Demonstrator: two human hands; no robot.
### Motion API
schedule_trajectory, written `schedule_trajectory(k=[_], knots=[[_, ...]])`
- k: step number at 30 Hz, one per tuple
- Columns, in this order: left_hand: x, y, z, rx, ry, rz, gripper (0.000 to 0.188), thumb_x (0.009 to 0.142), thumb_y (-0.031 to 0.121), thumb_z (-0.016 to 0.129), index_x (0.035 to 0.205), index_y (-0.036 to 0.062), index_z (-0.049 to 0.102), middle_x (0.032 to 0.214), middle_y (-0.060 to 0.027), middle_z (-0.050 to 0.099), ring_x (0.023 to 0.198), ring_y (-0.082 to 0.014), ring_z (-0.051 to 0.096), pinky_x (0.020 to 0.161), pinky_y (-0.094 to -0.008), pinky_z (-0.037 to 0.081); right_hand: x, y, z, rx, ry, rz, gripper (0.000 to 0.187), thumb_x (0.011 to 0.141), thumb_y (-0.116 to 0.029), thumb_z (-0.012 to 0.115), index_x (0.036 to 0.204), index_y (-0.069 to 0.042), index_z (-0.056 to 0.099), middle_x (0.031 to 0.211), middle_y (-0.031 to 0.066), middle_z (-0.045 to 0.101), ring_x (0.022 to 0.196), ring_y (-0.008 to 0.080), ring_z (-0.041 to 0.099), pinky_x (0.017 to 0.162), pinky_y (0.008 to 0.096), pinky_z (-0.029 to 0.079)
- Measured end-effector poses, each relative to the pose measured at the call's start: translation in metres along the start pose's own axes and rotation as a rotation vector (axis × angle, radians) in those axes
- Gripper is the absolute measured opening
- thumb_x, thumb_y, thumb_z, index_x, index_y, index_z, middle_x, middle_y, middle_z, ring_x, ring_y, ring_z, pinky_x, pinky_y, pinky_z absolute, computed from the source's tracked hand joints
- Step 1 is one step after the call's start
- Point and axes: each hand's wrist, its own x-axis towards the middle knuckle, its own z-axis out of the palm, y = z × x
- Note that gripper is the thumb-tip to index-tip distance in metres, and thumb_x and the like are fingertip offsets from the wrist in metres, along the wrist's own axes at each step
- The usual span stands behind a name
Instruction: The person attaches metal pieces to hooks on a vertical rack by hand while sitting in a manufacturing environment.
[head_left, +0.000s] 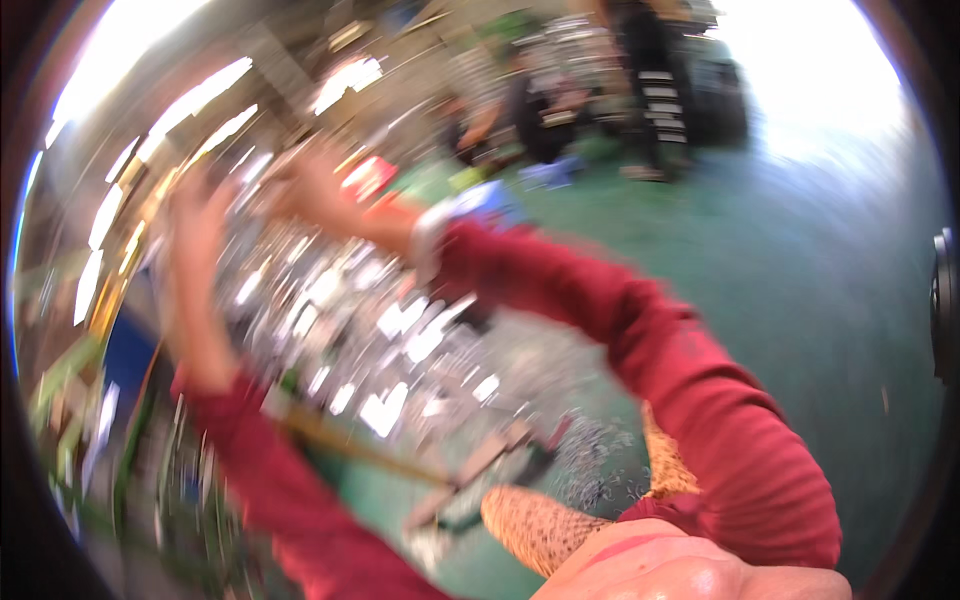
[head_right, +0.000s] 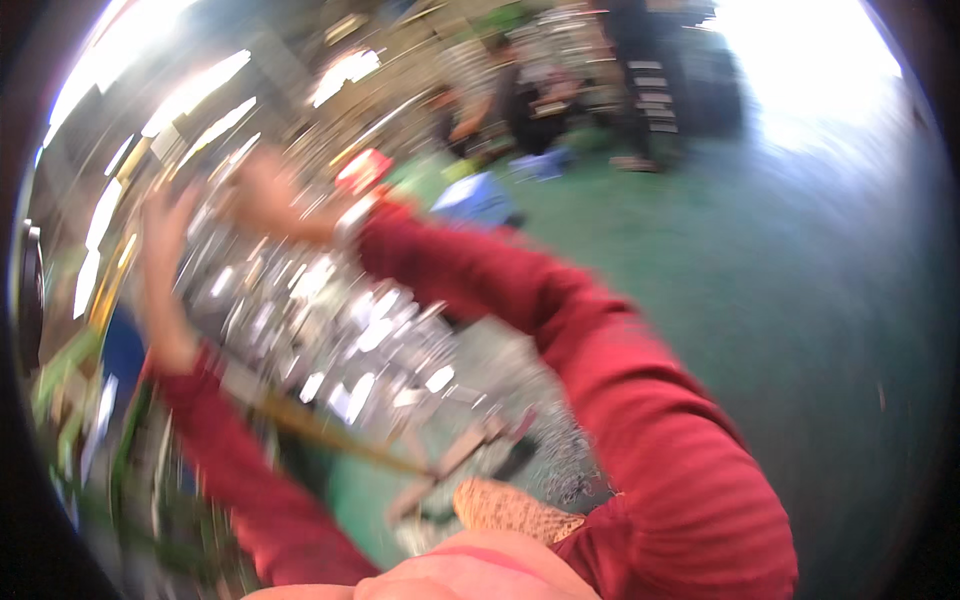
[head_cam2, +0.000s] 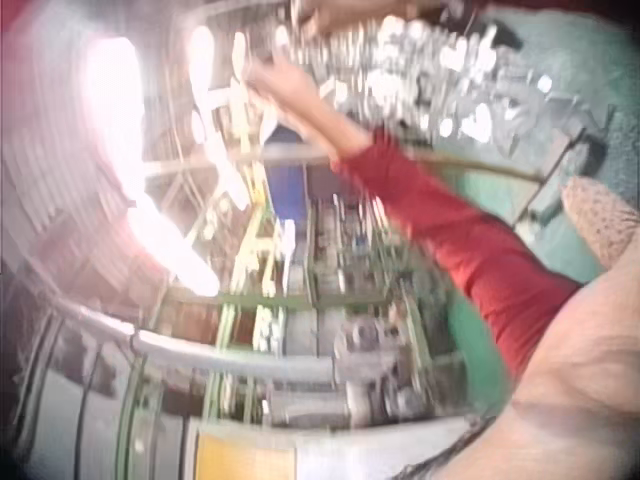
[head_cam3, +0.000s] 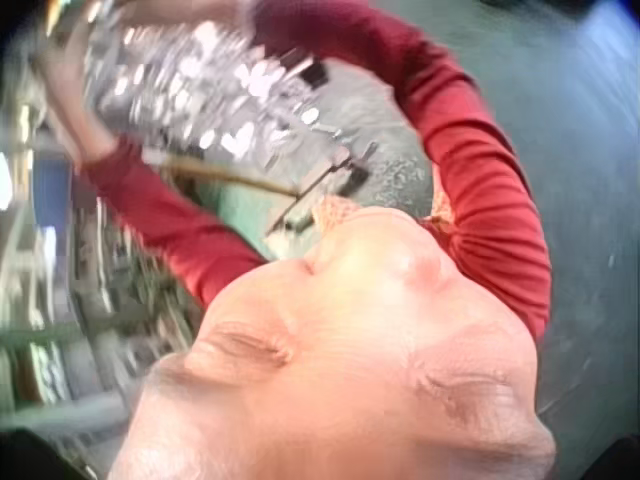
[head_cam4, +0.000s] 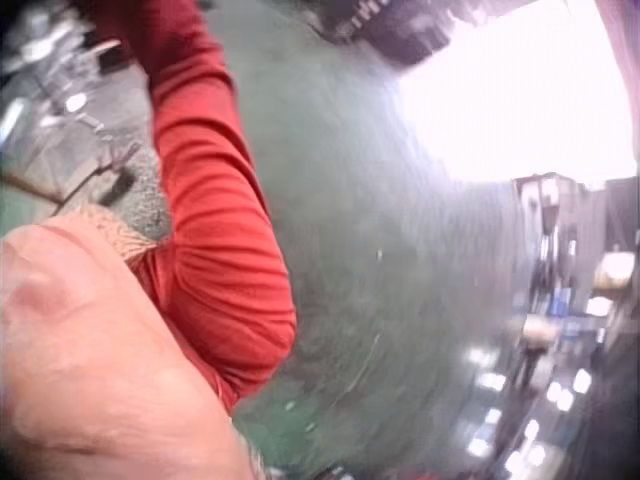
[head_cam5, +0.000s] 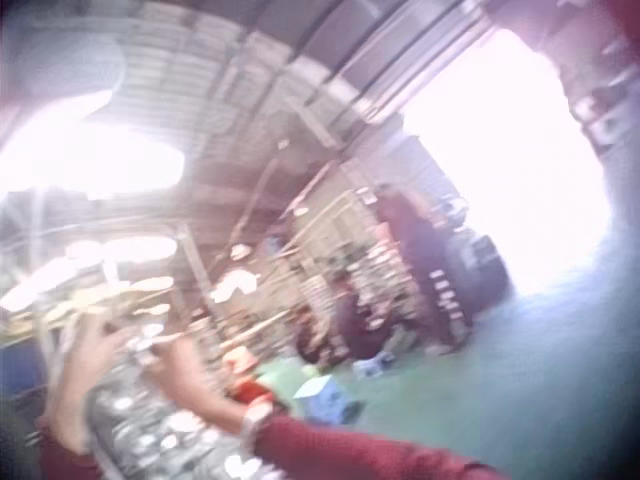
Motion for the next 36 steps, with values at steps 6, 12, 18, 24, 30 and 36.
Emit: schedule_trajectory(k=[6,12,18,24,30,36], knots=[[-0.055,0.013,-0.06,-0.083,0.398,-0.333,0.025,0.077,0.021,0.064,0.089,-0.0011,0.065,0.075,-0.0127,0.064,0.068,-0.0197,0.059,0.058,-0.0308,0.045,0.017,-0.051,-0.055,0.351,-0.295,0.11,0.023,0.078,-0.021,0.063,0.07,0.001,0.067,0.057,0.0052,0.058,0.052,0.0109,0.051,0.05,0.0283,0.04],[-0.101,-0.008,-0.113,-0.057,0.233,-0.478,0.029,0.083,0.031,0.065,0.094,0.0044,0.066,0.075,-0.0009,0.063,0.064,-0.0065,0.05,0.051,-0.0203,0.04,0.055,-0.025,-0.019,0.333,-0.32,0.071,0.019,0.081,-0.016,0.062,0.073,0.0,0.068,0.059,-0.0009,0.055,0.055,0.0062,0.048,0.051,0.0219,0.036],[-0.113,-0.005,-0.14,-0.04,0.22,-0.564,0.024,0.081,0.028,0.067,0.09,0.0058,0.068,0.072,-0.0008,0.062,0.064,-0.007,0.049,0.049,-0.0215,0.04,0.085,-0.02,-0.001,0.281,-0.295,0.068,0.023,0.07,-0.024,0.067,0.075,-0.002,0.072,0.058,0.0062,0.062,0.055,0.0131,0.057,0.056,0.0289,0.045],[-0.118,-0.004,-0.15,-0.04,0.228,-0.551,0.022,0.082,0.027,0.067,0.089,0.0055,0.068,0.073,-0.0013,0.062,0.063,-0.0067,0.049,0.048,-0.0212,0.039,0.094,-0.024,0.0,0.223,-0.353,0.135,0.019,0.07,-0.021,0.067,0.071,-0.002,0.071,0.062,0.0059,0.064,0.058,0.0114,0.057,0.058,0.0279,0.046],[-0.115,-0.006,-0.151,-0.058,0.185,-0.541,0.022,0.082,0.025,0.066,0.091,0.0053,0.068,0.073,-0.001,0.062,0.062,-0.0063,0.048,0.047,-0.0197,0.038,0.103,-0.005,0.01,0.357,-0.403,0.1,0.016,0.069,-0.018,0.067,0.068,-0.002,0.071,0.06,0.0039,0.063,0.055,0.0101,0.055,0.055,0.0268,0.043],[-0.105,-0.003,-0.143,-0.028,0.183,-0.5,0.024,0.082,0.027,0.066,0.091,0.005,0.068,0.073,0.0002,0.062,0.063,-0.0058,0.049,0.047,-0.0196,0.039,0.11,-0.001,0.016,0.381,-0.428,0.18,0.016,0.069,-0.016,0.067,0.064,-0.002,0.07,0.056,0.0029,0.061,0.051,0.0097,0.051,0.05,0.0267,0.039]])
